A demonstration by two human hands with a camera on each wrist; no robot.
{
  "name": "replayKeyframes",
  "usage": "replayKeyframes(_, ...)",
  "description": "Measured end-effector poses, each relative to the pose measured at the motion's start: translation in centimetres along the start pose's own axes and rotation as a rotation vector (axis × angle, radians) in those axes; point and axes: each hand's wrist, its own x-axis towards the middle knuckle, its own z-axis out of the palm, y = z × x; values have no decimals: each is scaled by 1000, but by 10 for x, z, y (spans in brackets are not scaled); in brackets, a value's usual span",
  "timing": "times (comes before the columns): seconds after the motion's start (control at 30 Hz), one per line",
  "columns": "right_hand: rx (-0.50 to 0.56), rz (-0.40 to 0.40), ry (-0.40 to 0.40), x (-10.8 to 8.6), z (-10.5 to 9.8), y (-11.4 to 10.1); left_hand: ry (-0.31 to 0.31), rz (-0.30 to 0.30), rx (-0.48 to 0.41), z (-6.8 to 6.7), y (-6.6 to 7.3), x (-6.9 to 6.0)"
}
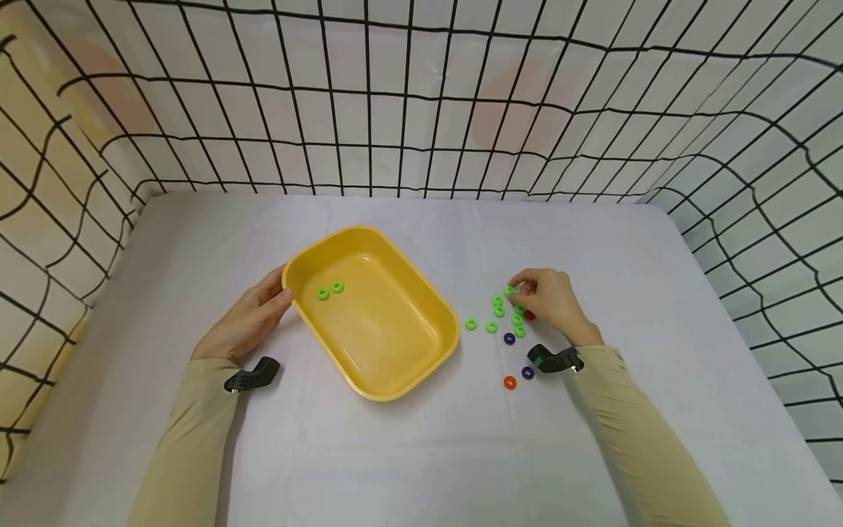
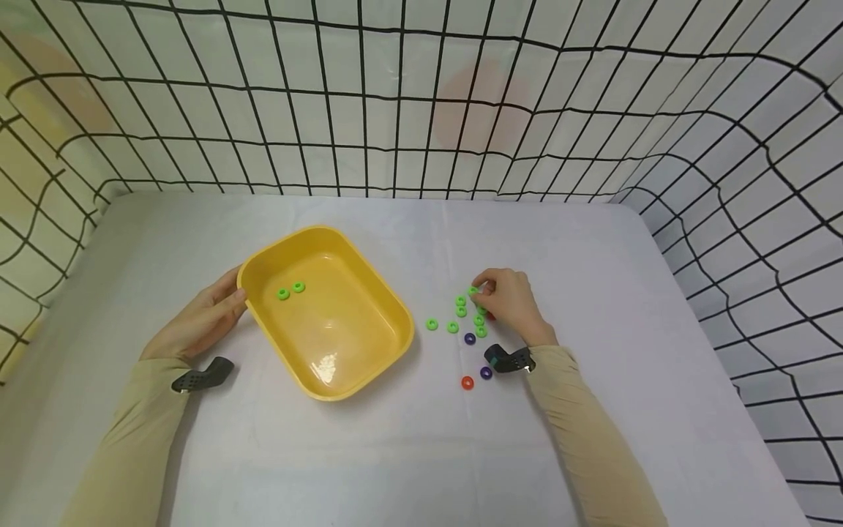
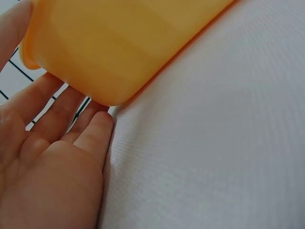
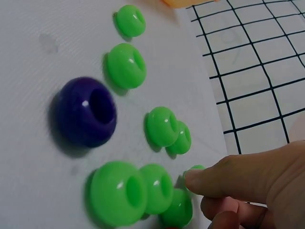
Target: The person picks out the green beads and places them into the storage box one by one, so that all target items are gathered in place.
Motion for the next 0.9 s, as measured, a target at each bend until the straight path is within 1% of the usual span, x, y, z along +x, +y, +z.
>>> replayKeyframes(0.1, 12, 12, 6, 5, 0, -7, 2, -4, -6, 0, -1, -1)
replayKeyframes(0.2, -1, 1, 19, 15, -3, -18, 7, -9, -8, -1, -2, -1)
replayKeyframes(0.3, -25, -41, 34, 28, -6, -34, 7, -6, -12, -2, -3, -1)
replayKeyframes(0.4, -27, -86, 34, 40, -7, -53, 11, -10, 1, -3, -4, 1)
replayKeyframes(0.57, -51, -166, -1, 58, -5, -96, 12, -14, 29, -2, -3, 3)
replayKeyframes(0.77, -123, -278, -51, 79, 7, -153, 3, -14, 7, -2, -2, 2)
replayKeyframes(0.83, -159, -304, -86, 83, 14, -171, -2, -11, 4, -2, -2, 1)
replayKeyframes(0.9, -190, -317, -138, 87, 24, -187, -3, -10, 6, -1, -2, 1)
